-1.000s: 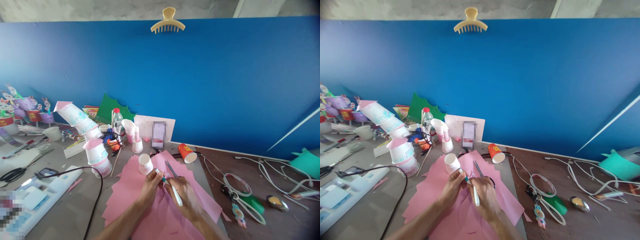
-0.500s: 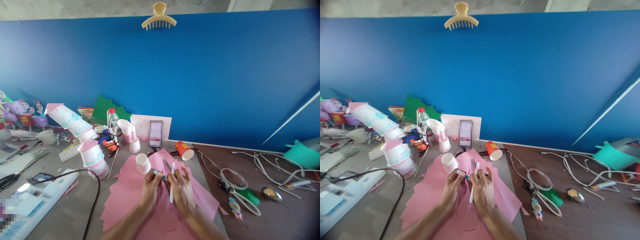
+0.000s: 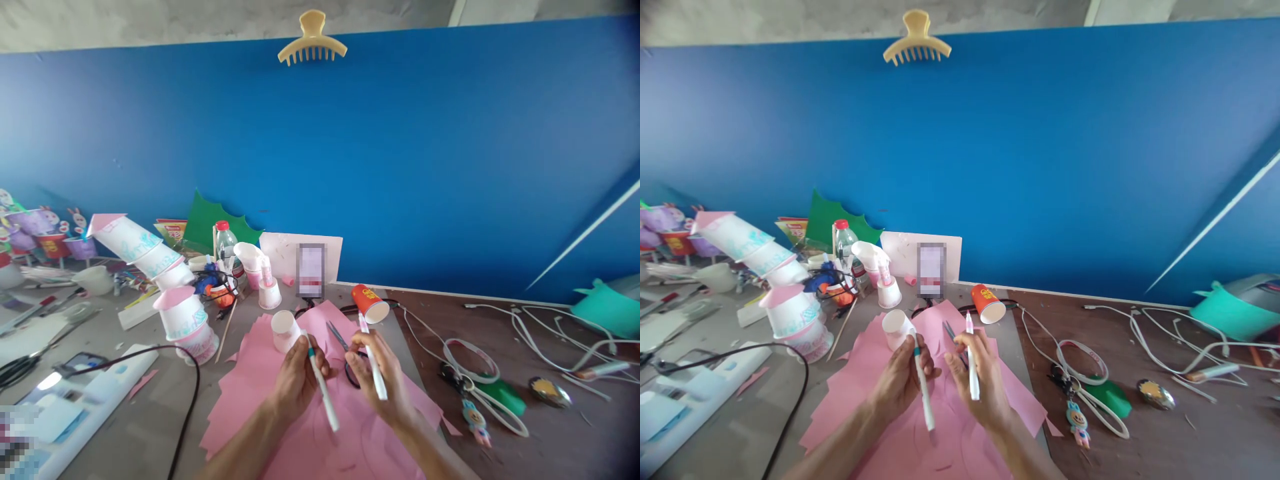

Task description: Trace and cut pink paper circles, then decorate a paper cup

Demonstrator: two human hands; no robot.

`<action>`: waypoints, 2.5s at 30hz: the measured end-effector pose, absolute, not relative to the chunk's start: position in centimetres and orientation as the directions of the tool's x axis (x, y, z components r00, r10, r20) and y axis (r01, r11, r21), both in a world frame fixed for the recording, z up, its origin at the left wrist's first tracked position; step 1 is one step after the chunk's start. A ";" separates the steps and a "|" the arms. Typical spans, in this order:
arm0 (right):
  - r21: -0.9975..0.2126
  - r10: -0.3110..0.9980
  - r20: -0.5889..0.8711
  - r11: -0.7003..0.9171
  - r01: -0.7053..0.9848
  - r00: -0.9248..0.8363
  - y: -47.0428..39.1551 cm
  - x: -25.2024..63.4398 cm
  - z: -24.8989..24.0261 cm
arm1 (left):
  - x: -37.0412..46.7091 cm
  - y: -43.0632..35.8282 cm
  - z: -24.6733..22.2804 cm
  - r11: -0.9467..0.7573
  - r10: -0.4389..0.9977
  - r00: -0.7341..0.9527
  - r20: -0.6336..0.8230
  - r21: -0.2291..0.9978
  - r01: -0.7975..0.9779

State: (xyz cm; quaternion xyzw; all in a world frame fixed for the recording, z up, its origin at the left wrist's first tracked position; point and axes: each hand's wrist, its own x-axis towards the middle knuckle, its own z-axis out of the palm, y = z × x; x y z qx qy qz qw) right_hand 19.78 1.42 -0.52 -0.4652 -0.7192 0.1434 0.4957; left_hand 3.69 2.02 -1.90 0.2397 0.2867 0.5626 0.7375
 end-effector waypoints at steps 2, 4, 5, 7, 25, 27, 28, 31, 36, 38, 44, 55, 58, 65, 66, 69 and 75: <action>-0.778 0.864 0.504 0.461 0.428 -0.014 1.3 19.5 -0.6 | 4.0 1.5 -1.6 0.378 0.923 0.335 -0.191 0.619 -0.688; -0.882 0.924 0.382 0.366 0.298 -0.006 1.1 19.0 -0.8 | 4.6 0.8 -1.5 0.478 0.867 0.454 -0.206 0.599 -0.642; -0.924 0.951 0.308 0.304 0.232 -0.021 0.9 18.6 -0.8 | 4.8 0.5 -1.6 0.508 0.843 0.499 -0.202 0.602 -0.615; -0.975 0.982 0.168 0.178 0.130 -0.087 0.6 18.1 -0.8 | 5.1 0.0 -1.7 0.551 0.801 0.566 -0.195 0.611 -0.569; -0.993 0.995 0.094 0.091 -0.080 -0.041 -0.4 16.6 -0.5 | 5.6 -0.8 -1.1 0.476 0.798 0.581 -0.163 0.762 -0.440; -0.994 0.997 0.069 0.065 -0.092 -0.036 -0.6 16.4 -0.4 | 5.7 -0.8 -1.0 0.480 0.797 0.578 -0.175 0.764 -0.431; -0.994 0.998 0.057 0.053 -0.099 -0.029 -0.7 16.3 -0.4 | 5.8 -0.8 -0.9 0.483 0.796 0.578 -0.179 0.764 -0.428; -0.991 1.000 0.022 0.023 -0.131 0.008 -0.9 16.0 -0.4 | 5.9 -0.8 -0.9 0.504 0.790 0.580 -0.199 0.749 -0.430; -0.988 0.998 -0.001 0.008 -0.156 0.060 -0.8 15.8 -0.4 | 6.6 -1.0 -0.9 0.565 0.777 0.561 -0.287 0.712 -0.418; -0.989 0.996 -0.019 -0.006 -0.148 0.087 -0.7 15.8 -0.4 | 6.8 -1.1 -0.9 0.573 0.781 0.539 -0.316 0.706 -0.416; -0.950 0.989 -0.135 -0.111 -0.292 0.064 -0.1 16.0 -0.1 | 5.8 -0.7 -0.7 0.672 0.688 0.658 -0.306 0.612 -0.417; -0.989 0.976 0.147 0.148 0.002 0.160 4.2 20.6 -0.2 | 4.9 -0.1 -2.2 0.542 0.786 0.580 -0.213 0.690 -0.480; -0.989 0.982 0.138 0.143 -0.030 0.132 4.5 20.7 -0.9 | 4.7 -0.1 -2.5 0.553 0.776 0.597 -0.205 0.676 -0.486; -0.968 0.993 0.085 0.101 -0.231 0.076 3.8 19.6 -1.3 | 4.8 0.4 -1.6 0.456 0.876 0.430 -0.217 0.662 -0.594; -0.964 0.996 0.073 0.084 -0.251 0.052 3.5 19.3 -1.3 | 4.7 0.5 -1.5 0.428 0.895 0.387 -0.222 0.677 -0.599; -0.969 0.996 0.085 0.089 -0.230 0.025 2.4 18.4 -1.4 | 4.6 0.8 -1.6 0.360 0.929 0.286 -0.233 0.742 -0.565; -0.971 0.975 0.223 0.222 -0.093 0.000 1.1 17.1 -1.8 | 4.7 1.2 -2.6 0.236 0.957 0.260 -0.127 0.861 -0.451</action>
